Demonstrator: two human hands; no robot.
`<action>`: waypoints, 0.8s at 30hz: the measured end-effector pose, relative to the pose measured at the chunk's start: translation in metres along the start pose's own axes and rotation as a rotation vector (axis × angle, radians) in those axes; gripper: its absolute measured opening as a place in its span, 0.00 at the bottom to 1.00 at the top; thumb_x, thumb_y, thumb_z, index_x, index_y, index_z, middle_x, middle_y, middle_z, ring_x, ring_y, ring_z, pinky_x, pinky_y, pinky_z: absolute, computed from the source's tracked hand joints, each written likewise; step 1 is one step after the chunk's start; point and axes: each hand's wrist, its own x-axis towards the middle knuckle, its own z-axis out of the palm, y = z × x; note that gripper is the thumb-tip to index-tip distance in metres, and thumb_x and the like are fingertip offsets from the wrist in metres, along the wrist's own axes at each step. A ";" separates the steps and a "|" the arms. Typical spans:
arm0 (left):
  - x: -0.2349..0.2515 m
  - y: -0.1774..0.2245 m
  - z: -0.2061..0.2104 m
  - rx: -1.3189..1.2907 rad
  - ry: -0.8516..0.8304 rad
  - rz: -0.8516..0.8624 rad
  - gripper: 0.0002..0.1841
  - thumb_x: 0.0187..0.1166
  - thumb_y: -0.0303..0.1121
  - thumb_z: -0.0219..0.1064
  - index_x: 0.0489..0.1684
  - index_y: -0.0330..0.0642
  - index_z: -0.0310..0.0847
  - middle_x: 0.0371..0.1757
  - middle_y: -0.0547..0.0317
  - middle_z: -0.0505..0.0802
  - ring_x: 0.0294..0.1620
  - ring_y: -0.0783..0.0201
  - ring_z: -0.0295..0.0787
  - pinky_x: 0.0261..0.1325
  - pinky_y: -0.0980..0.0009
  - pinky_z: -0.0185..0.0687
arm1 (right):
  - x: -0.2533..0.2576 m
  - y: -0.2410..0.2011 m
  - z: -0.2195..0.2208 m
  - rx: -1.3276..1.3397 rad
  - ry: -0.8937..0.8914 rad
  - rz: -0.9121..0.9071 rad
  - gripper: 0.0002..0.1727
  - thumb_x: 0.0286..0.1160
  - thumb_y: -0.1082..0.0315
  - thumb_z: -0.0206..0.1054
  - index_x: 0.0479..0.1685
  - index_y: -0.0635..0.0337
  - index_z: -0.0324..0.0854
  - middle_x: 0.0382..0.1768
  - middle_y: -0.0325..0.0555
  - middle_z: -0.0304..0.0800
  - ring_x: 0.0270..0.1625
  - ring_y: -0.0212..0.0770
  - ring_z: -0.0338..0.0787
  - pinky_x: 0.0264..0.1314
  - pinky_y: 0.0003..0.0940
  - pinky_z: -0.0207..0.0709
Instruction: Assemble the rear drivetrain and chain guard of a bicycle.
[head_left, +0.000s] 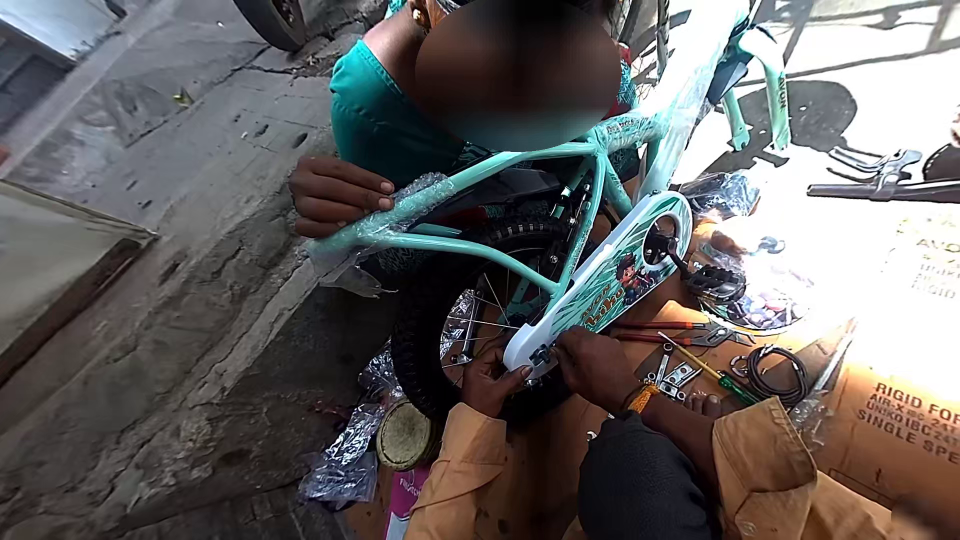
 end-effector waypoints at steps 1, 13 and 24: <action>0.000 0.000 0.000 -0.004 -0.001 -0.002 0.13 0.52 0.26 0.86 0.27 0.36 0.86 0.67 0.44 0.90 0.63 0.52 0.90 0.60 0.61 0.92 | 0.001 0.000 -0.002 -0.020 0.018 -0.025 0.13 0.81 0.55 0.63 0.37 0.52 0.87 0.34 0.41 0.85 0.35 0.42 0.89 0.30 0.43 0.84; -0.001 0.003 0.000 -0.017 0.004 -0.023 0.12 0.51 0.22 0.85 0.27 0.35 0.87 0.70 0.45 0.88 0.66 0.51 0.89 0.62 0.60 0.91 | 0.008 -0.004 -0.010 -0.078 0.119 -0.112 0.05 0.72 0.62 0.74 0.37 0.52 0.87 0.34 0.41 0.86 0.37 0.44 0.90 0.32 0.43 0.84; -0.002 0.007 0.002 -0.008 0.014 -0.026 0.12 0.51 0.22 0.85 0.27 0.35 0.87 0.65 0.45 0.90 0.60 0.54 0.92 0.58 0.62 0.93 | 0.013 -0.014 -0.020 0.523 0.013 0.497 0.09 0.64 0.58 0.84 0.27 0.47 0.91 0.25 0.36 0.90 0.29 0.37 0.87 0.33 0.46 0.79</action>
